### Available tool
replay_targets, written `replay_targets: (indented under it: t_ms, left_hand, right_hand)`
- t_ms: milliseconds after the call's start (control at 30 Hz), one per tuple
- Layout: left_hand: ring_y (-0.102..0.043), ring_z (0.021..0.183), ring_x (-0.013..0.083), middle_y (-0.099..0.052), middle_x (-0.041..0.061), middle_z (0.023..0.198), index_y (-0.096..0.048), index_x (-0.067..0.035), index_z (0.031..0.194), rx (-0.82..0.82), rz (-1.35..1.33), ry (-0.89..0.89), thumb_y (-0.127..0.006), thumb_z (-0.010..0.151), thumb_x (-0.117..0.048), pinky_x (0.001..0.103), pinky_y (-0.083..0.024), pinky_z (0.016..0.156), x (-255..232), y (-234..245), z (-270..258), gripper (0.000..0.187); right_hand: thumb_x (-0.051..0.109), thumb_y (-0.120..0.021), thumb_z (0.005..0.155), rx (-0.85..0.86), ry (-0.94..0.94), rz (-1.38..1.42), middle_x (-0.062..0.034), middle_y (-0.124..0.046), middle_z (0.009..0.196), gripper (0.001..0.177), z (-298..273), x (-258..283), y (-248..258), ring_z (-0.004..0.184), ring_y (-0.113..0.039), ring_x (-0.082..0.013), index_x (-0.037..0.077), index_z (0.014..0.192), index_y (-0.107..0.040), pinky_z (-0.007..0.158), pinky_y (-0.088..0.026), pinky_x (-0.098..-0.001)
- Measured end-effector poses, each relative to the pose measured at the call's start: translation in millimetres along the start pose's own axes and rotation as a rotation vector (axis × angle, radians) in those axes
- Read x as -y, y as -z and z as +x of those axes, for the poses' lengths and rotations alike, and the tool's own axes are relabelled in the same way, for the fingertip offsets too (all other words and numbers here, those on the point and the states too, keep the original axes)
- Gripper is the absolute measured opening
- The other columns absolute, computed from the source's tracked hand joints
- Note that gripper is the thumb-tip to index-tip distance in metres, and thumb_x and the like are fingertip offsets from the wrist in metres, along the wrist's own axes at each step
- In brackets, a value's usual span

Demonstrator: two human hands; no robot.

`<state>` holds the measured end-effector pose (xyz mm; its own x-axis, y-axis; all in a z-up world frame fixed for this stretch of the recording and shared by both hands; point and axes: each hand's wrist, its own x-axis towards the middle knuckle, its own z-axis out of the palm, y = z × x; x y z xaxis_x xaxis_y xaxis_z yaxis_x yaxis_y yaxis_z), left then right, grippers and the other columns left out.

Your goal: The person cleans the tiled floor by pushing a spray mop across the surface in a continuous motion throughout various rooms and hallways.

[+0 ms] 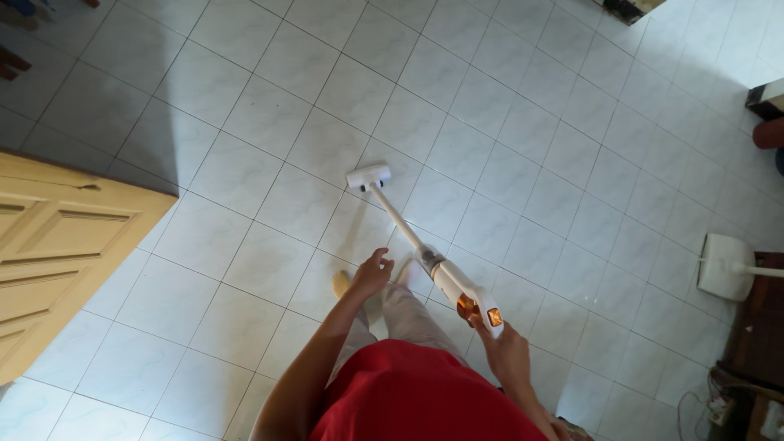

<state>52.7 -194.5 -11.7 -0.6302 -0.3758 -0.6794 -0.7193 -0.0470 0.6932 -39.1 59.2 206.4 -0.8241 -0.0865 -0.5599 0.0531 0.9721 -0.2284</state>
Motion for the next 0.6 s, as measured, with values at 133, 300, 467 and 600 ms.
replay_targets:
  t_ms: [133, 300, 467, 600]
  left_hand:
    - [-0.076, 0.106, 0.0315, -0.071, 0.009, 0.129, -0.048, -0.015, 0.147, 0.006, -0.038, 0.009, -0.054, 0.096, -0.037, 0.040, -0.052, 0.100, -2.6, -14.5, 5.7, 0.056]
    - [-0.067, 0.117, 0.0318, -0.068, 0.010, 0.131, -0.049, -0.016, 0.147, -0.070, 0.030, -0.017, -0.056, 0.097, -0.038, 0.041, -0.050, 0.100, -4.1, -27.5, 10.6, 0.055]
    - [-0.066, 0.117, 0.0320, -0.070, 0.009, 0.131, -0.050, -0.017, 0.146, -0.158, 0.023, 0.018, -0.056, 0.097, -0.038, 0.042, -0.049, 0.101, -15.7, -40.5, 5.8, 0.054]
    - [-0.071, 0.111, 0.0317, -0.068, 0.009, 0.132, -0.049, -0.019, 0.147, -0.149, -0.004, 0.079, -0.056, 0.097, -0.039, 0.041, -0.050, 0.100, -41.4, -58.9, 9.6, 0.055]
  right_hand:
    - [0.063, -0.068, 0.085, 0.002, 0.114, 0.118, -0.0170, -0.069, 0.063, 0.065, 46.1, -2.6, -34.9, 0.057, -0.068, -0.0276, -0.001, 0.095, -0.076, 0.057, -0.051, -0.0430]
    - [0.071, -0.063, 0.088, -0.033, 0.325, 0.174, -0.0203, -0.070, 0.071, 0.074, 150.6, 54.8, -88.5, 0.074, -0.072, -0.0363, -0.002, 0.086, -0.075, 0.068, -0.055, -0.0448]
    - [0.076, -0.056, 0.083, 0.010, 0.345, 0.216, -0.0202, -0.074, 0.075, 0.076, 237.4, 137.5, -68.6, 0.079, -0.074, -0.0378, 0.003, 0.088, -0.077, 0.073, -0.056, -0.0463]
    - [0.077, -0.060, 0.085, -0.023, 0.354, 0.144, -0.0179, -0.074, 0.081, 0.079, 264.1, 143.4, -39.6, 0.080, -0.075, -0.0357, -0.001, 0.091, -0.073, 0.072, -0.059, -0.0462]
